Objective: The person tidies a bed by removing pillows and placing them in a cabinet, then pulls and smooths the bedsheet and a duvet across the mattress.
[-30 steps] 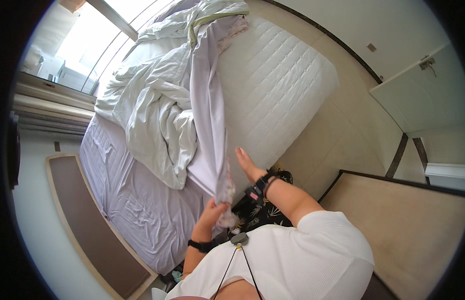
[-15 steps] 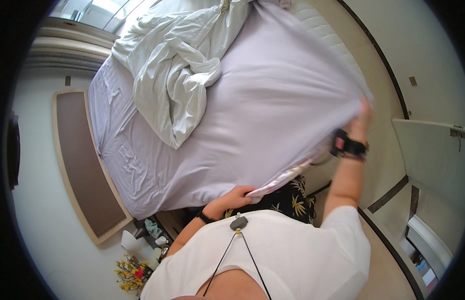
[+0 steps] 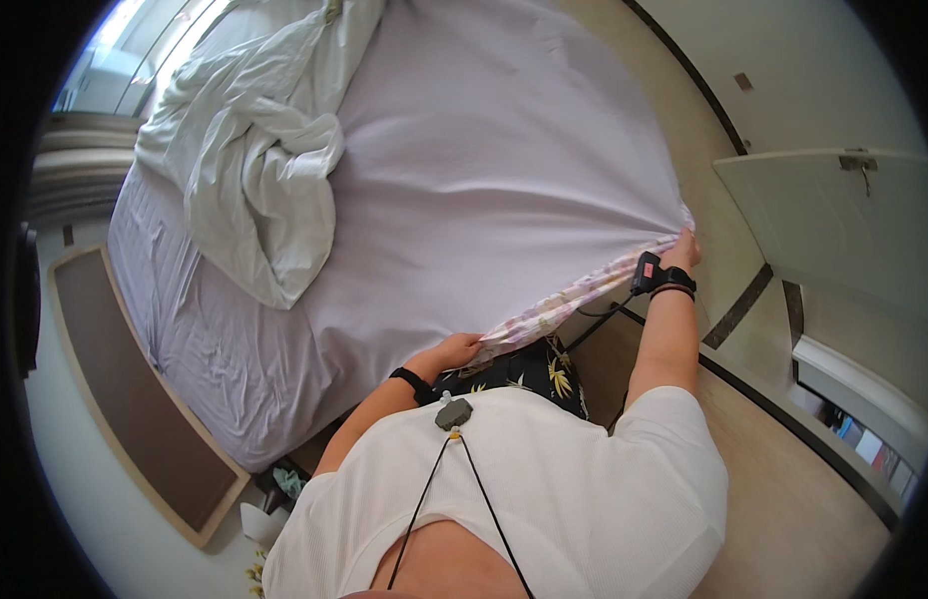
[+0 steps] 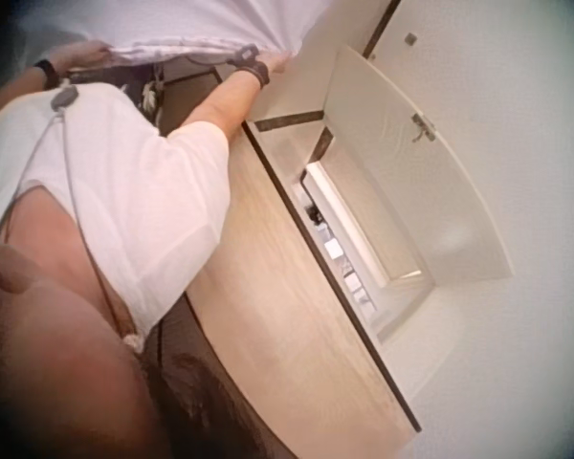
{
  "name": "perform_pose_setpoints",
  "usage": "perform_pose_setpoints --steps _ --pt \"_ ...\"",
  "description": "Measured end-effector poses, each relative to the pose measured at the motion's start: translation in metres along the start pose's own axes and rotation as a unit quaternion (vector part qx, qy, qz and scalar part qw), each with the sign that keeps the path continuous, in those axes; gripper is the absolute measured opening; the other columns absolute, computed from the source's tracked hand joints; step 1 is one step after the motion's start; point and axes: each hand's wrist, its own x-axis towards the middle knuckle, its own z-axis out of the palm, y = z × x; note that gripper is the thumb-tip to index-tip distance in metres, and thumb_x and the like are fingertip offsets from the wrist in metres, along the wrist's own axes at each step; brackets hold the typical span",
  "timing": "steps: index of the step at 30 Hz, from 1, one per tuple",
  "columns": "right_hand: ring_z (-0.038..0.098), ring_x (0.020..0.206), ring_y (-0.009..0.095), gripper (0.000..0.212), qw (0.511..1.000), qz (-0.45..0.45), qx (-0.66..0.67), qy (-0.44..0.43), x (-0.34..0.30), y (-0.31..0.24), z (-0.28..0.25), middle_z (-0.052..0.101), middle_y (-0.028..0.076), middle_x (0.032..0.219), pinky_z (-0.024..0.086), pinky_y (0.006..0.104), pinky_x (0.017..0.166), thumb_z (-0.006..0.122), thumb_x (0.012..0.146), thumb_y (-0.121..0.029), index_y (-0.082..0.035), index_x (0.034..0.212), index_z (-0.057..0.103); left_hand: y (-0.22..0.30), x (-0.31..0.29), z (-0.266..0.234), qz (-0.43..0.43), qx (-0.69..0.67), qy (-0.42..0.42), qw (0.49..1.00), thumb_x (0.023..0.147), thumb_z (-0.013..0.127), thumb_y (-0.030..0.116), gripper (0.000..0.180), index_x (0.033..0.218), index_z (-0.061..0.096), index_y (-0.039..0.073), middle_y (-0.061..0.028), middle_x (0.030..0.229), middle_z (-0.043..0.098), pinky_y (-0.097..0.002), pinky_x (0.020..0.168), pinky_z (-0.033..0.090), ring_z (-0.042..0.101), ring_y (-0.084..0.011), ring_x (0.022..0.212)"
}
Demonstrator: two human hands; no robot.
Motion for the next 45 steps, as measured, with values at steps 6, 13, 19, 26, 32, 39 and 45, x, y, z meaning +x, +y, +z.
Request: perform_pose_setpoints --steps 6,13,19,26,32,39,45 --pt "0.053 0.069 0.021 0.022 0.99 -0.081 0.028 -0.109 -0.017 0.0 -0.002 0.054 0.009 0.081 0.045 0.032 0.058 0.059 0.071 -0.009 0.002 0.088 0.052 0.013 0.031 -0.006 -0.045 0.055 -0.016 0.997 0.078 0.043 0.024 0.034 0.105 0.053 0.005 -0.0199 0.097 0.055 -0.0388 0.081 0.039 0.051 -0.034 0.092" --pt "0.055 0.076 0.03 0.009 0.492 -0.424 -0.276 -0.709 -0.193 -0.001 0.052 0.055 0.015 0.076 0.044 0.0374 0.065 0.049 0.066 -0.003 -0.002 0.074 0.053 0.183 0.14 -0.108 0.07 -0.153 0.317 0.934 0.08 0.049 0.037 0.05 0.112 0.046 -0.001 -0.0207 0.105 0.052 -0.0331 0.079 0.04 0.052 -0.0257 0.095" --pt "0.054 0.067 0.028 0.011 0.437 -0.334 -0.257 -0.795 -0.151 -0.043 0.088 0.056 0.013 0.075 0.044 0.0338 0.06 0.054 0.071 -0.012 -0.005 0.08 0.054 0.223 0.176 -0.138 -0.089 -0.25 0.12 0.957 0.07 0.046 0.006 0.026 0.093 0.055 -0.004 -0.0044 0.079 0.057 -0.0245 0.065 0.042 0.052 -0.0127 0.071" --pt "0.039 0.109 0.029 0.051 0.668 -0.252 -0.345 -0.609 -0.013 0.001 0.195 0.037 0.02 0.12 0.031 0.0325 0.091 0.043 0.083 -0.022 -0.004 0.127 0.023 0.292 0.104 -0.145 -0.054 -0.438 0.109 0.89 0.061 0.043 -0.001 0.025 0.079 0.059 -0.002 -0.0019 0.069 0.057 -0.0198 0.056 0.041 0.052 -0.0089 0.062" --pt "0.018 0.123 0.028 0.072 0.659 0.284 -0.361 -0.595 -0.079 0.002 0.268 0.011 0.018 0.135 0.017 0.0398 0.099 0.023 0.082 -0.057 -0.01 0.132 0.003 0.351 0.058 -0.158 -0.044 -0.491 0.136 0.859 0.068 0.043 0.001 0.025 0.086 0.06 -0.001 0.0016 0.07 0.056 -0.0194 0.055 0.041 0.05 -0.0054 0.063" --pt "0.036 0.112 0.03 0.073 0.566 0.422 -0.146 -0.693 -0.145 -0.081 0.334 0.035 0.015 0.124 0.031 0.0397 0.093 0.033 0.076 -0.061 -0.009 0.126 0.029 0.364 0.075 -0.143 0.012 -0.513 0.143 0.846 0.07 0.044 0.003 0.02 0.082 0.059 0.001 0.0041 0.069 0.054 -0.0175 0.053 0.039 0.047 -0.0036 0.06" --pt "0.048 0.101 0.025 0.042 0.515 0.393 -0.084 -0.757 -0.048 -0.155 0.412 0.049 0.012 0.112 0.037 0.037 0.09 0.038 0.084 -0.032 -0.003 0.114 0.044 0.398 0.127 -0.093 -0.018 -0.62 0.183 0.762 0.065 0.04 0.001 0.038 0.1 0.053 -0.002 -0.0011 0.086 0.056 -0.0194 0.067 0.041 0.051 -0.0076 0.074"
